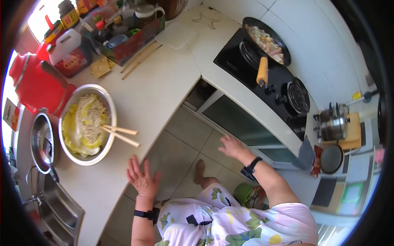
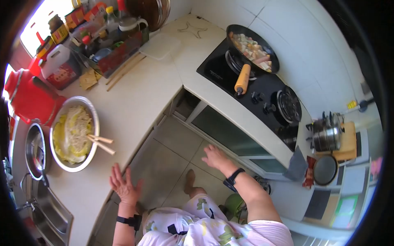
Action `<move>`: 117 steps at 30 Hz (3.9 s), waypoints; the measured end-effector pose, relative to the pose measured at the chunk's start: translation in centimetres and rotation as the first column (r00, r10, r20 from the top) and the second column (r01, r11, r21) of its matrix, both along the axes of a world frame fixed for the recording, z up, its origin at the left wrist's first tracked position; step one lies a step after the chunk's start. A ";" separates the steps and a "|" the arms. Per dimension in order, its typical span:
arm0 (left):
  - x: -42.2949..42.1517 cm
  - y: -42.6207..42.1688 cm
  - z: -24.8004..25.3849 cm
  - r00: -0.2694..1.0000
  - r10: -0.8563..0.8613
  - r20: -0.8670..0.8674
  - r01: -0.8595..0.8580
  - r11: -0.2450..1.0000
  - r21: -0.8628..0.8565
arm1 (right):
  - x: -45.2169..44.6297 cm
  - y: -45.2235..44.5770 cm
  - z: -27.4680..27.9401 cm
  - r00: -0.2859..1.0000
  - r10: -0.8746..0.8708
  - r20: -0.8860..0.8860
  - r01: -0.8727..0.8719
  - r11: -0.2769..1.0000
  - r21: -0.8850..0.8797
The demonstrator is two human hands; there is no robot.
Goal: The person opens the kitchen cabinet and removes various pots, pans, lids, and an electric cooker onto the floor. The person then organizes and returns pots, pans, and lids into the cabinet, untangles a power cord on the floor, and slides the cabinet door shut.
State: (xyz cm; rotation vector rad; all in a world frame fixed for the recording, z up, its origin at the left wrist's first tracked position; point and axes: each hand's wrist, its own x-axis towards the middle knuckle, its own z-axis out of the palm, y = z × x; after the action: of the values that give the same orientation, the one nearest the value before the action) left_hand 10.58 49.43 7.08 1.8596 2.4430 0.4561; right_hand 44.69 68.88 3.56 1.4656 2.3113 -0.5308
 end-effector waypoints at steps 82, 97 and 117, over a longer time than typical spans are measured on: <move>32.4 20.2 -41.8 -0.324 0.158 0.933 0.252 0.965 -0.076 | 35.8 24.0 -42.1 -0.917 0.020 -0.398 0.393 0.216 -0.894; 32.9 22.1 -44.0 -0.334 0.167 0.928 0.275 0.959 -0.073 | 34.6 23.0 -40.5 -0.883 -0.075 -0.464 0.438 0.224 -0.871; 32.7 22.1 -42.3 -0.300 0.139 0.944 0.235 0.970 -0.069 | 31.7 20.5 -39.1 -0.884 -0.223 -0.410 0.324 0.339 -0.883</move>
State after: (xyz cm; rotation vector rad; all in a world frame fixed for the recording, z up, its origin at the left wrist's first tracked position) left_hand 43.32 71.56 -35.19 0.5733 0.9590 1.0507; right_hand 76.40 89.40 -35.50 -0.9963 -0.0907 1.1587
